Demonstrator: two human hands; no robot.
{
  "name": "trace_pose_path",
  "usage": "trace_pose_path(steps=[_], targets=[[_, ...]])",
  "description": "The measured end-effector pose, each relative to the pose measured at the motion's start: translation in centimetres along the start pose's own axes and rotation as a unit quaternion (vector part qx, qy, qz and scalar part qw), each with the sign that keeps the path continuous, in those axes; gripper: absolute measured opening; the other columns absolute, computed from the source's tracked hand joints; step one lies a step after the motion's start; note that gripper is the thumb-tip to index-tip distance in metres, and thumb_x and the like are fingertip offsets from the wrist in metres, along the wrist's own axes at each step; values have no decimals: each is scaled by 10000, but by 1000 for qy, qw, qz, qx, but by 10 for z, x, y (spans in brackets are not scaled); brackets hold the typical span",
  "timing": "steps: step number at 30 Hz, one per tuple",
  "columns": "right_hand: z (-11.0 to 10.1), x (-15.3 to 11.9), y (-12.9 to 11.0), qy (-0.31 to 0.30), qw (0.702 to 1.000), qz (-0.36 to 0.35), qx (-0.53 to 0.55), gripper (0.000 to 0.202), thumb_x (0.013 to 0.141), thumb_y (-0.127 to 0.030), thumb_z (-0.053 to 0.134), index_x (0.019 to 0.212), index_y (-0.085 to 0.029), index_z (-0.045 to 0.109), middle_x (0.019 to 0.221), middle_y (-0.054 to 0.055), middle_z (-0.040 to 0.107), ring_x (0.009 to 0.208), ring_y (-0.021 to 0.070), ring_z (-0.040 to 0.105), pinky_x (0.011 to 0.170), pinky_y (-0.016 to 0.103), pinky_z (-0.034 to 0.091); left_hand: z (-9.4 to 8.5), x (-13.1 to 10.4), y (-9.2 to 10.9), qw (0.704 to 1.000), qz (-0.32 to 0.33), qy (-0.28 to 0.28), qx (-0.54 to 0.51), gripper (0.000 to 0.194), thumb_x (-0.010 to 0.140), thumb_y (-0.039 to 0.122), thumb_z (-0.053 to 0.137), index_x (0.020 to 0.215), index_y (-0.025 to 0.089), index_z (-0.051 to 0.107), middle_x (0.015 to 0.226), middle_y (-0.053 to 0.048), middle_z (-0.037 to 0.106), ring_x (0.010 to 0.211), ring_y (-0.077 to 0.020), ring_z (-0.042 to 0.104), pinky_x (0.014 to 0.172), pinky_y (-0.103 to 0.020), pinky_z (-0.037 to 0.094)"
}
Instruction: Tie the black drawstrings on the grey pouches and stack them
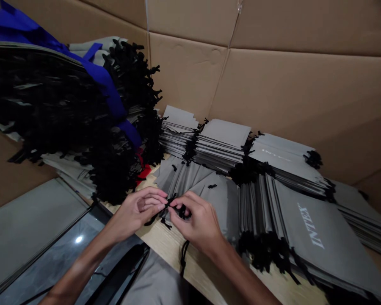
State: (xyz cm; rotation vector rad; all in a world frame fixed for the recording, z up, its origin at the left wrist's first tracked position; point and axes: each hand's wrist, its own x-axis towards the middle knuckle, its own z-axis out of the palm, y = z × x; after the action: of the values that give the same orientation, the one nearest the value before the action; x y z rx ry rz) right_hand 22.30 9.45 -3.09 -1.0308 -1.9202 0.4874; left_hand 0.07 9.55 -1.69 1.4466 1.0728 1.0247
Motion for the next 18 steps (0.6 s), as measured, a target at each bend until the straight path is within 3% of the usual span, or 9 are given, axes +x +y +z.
trace_pose_path(steps=[9, 18], targets=[[2, 0, 0, -16, 999, 39, 9, 126, 899, -275, 722, 995, -263, 804, 849, -20, 713, 658, 113, 662, 616, 213, 471, 3, -1, -1, 1000, 17, 19, 18, 280, 917, 364, 855, 1126, 189, 793, 973, -57, 870, 941, -219, 843, 904, -298, 685], [9, -6, 3, -17, 999, 14, -41, 95, 865, -263, 637, 876, -246, 729, 786, -17, 674, 590, 125, 628, 551, 236, 444, 16, -8, -10, 994, 88, 2, 65, 183, 995, 176, 740, 1170, 148, 787, 1017, -85, 873, 954, -199, 855, 895, -271, 684]])
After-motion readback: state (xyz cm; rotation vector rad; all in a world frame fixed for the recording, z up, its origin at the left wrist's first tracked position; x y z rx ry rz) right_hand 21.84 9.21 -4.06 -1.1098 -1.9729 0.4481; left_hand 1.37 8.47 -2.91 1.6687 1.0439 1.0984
